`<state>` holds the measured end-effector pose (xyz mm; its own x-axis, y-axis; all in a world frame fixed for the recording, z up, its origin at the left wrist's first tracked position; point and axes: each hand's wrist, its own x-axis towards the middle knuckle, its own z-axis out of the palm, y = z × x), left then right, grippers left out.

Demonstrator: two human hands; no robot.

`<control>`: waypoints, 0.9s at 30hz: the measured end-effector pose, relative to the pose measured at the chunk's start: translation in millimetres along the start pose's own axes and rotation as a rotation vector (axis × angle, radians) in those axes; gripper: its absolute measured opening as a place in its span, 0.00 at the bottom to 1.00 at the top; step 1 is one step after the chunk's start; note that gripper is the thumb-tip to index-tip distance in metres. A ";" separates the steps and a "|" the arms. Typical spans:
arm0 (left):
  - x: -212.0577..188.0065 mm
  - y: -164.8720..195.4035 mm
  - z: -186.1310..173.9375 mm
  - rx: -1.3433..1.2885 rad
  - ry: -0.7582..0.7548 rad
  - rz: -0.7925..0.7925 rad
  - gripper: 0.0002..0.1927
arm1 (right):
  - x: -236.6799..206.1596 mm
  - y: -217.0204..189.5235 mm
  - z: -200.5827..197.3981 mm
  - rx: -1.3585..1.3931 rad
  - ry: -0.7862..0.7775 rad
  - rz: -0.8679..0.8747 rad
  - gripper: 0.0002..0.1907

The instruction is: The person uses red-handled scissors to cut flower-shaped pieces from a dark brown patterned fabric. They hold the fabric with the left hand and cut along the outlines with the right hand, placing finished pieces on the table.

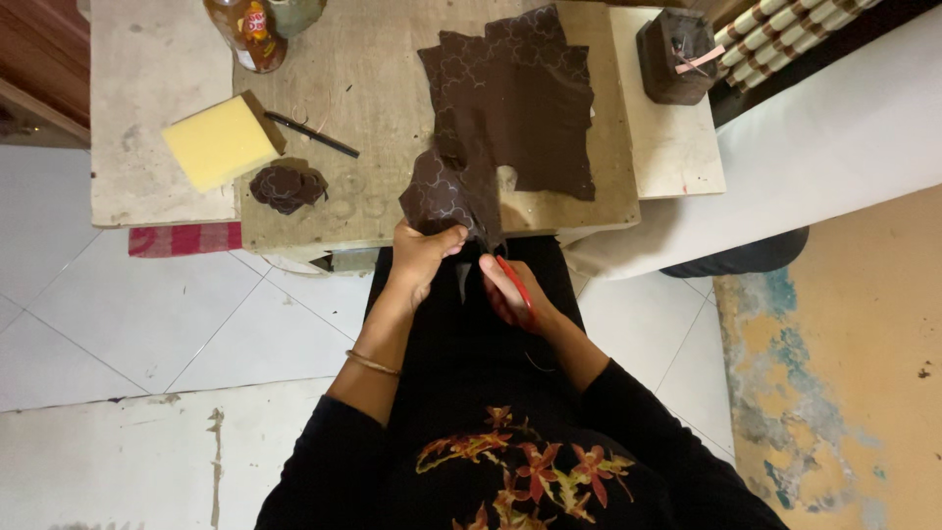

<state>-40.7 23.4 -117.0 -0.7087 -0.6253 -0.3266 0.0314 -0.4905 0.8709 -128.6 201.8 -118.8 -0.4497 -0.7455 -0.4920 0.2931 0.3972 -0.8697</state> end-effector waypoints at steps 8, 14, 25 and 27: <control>17.1 -18.2 -11.2 -0.015 -0.042 -0.067 0.10 | 18.5 -4.7 2.1 0.051 -0.055 0.062 0.30; 30.1 -16.0 -8.5 -0.037 -0.007 -0.104 0.11 | 26.9 -15.5 6.3 0.034 -0.039 0.049 0.30; 36.3 -11.6 -12.7 0.023 0.023 -0.194 0.16 | 35.0 -39.4 13.0 0.054 -0.075 0.107 0.32; 39.0 -11.3 -14.0 0.048 0.020 -0.214 0.14 | 37.7 -37.8 15.0 0.035 -0.048 0.118 0.32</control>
<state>-58.9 -4.0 -144.7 -0.6817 -0.5219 -0.5127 -0.1525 -0.5840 0.7973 -144.0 150.6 -103.9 -0.3693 -0.7201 -0.5874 0.3713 0.4651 -0.8036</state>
